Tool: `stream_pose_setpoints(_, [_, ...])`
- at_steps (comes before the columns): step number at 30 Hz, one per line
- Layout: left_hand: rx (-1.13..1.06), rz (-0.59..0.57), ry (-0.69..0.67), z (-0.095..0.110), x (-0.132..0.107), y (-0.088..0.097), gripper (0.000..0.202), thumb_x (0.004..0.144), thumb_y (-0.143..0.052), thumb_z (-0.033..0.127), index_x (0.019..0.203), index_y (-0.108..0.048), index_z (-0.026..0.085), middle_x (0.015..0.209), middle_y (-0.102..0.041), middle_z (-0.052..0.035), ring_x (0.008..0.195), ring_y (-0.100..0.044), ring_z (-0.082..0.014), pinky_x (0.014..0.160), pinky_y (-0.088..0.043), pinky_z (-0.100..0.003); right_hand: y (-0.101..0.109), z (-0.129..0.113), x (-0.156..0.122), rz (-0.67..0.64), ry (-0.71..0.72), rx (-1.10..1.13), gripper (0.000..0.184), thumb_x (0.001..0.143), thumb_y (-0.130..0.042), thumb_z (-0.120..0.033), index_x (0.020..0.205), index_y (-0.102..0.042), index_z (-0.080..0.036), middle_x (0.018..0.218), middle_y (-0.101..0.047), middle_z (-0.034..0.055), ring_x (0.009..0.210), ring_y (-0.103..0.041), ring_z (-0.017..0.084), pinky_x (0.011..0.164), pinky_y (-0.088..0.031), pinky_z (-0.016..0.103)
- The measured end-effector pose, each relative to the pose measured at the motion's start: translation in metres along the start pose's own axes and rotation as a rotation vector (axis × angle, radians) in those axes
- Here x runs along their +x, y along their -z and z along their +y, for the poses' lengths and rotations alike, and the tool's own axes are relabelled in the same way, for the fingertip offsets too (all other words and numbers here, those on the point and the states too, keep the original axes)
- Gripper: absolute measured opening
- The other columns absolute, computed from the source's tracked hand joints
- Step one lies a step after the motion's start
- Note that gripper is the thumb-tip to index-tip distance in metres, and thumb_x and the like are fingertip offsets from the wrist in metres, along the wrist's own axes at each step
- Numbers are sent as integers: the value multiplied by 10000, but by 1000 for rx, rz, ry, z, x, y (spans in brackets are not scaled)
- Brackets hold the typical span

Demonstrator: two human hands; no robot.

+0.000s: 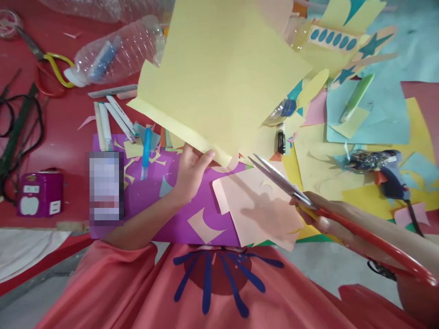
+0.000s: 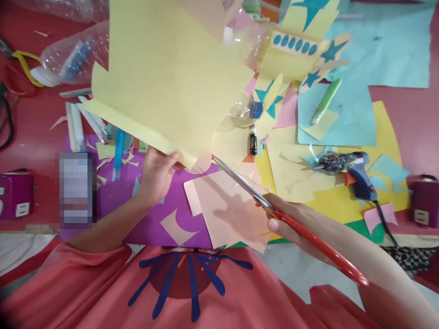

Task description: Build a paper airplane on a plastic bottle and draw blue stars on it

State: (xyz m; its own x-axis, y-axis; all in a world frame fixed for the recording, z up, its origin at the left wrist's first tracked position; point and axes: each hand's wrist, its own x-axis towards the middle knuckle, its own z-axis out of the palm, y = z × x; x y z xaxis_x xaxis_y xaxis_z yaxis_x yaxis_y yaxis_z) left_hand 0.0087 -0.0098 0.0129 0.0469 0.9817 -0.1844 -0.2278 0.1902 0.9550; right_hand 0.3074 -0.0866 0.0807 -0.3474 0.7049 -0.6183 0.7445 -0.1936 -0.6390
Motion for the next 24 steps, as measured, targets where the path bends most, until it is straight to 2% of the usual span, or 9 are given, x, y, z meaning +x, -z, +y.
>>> stream_pose_setpoints(2, [2, 4, -30, -1, 0, 1, 409, 759, -732, 358, 1095, -529, 243, 976, -683, -17, 864, -697, -150, 645, -596, -223, 2, -10, 4, -68, 0, 13, 574, 901, -310, -711, 1053, -613, -247, 726, -627, 45, 557, -569, 170, 534, -476, 309])
stream_pose_setpoints(4, [11, -6, -43, -1, 0, 1, 351, 775, -734, 354, 1025, -519, 231, 842, -670, 18, 698, -678, -111, 610, -584, -220, 3, -14, 9, -129, 31, 37, 536, 896, -359, -699, 1017, -611, -241, 730, -633, 47, 584, -583, 173, 548, -467, 298])
stream_pose_setpoints(7, [16, -45, -35, 1, -1, 0, 339, 789, -746, 353, 980, -497, 227, 700, -629, 64, 541, -618, -77, 534, -545, -205, 1, -16, 18, -167, 68, 75, 497, 907, -391, -666, 1069, -598, -243, 774, -644, 47, 618, -591, 170, 575, -471, 292])
stream_pose_setpoints(11, [26, -69, -50, 2, -3, -2, 340, 794, -754, 382, 962, -506, 223, 707, -648, 52, 540, -623, -77, 506, -522, -202, -4, -25, 28, -157, 73, 107, 541, 916, -349, -692, 1115, -593, -252, 769, -605, 31, 618, -552, 149, 581, -448, 281])
stream_pose_setpoints(16, [44, -75, -45, 1, -4, -4, 373, 786, -754, 417, 982, -504, 221, 731, -653, 48, 555, -623, -76, 514, -525, -195, -6, -38, 34, -194, 58, 190, 630, 893, -309, -756, 1085, -563, -213, 658, -484, -10, 513, -403, 108, 481, -341, 255])
stream_pose_setpoints(20, [23, -93, -46, 2, -4, -5, 384, 782, -769, 404, 969, -488, 219, 722, -644, 57, 558, -634, -80, 518, -523, -195, -5, -43, 38, -269, 50, 197, 642, 869, -302, -791, 988, -515, -197, 671, -444, -23, 508, -382, 90, 477, -348, 245])
stream_pose_setpoints(24, [15, -100, -44, 3, -5, -5, 401, 776, -782, 434, 915, -476, 215, 683, -644, 65, 535, -632, -79, 495, -505, -189, -5, -43, 39, -286, 49, 195, 666, 873, -282, -793, 1040, -515, -191, 629, -404, -43, 497, -368, 93, 486, -341, 247])
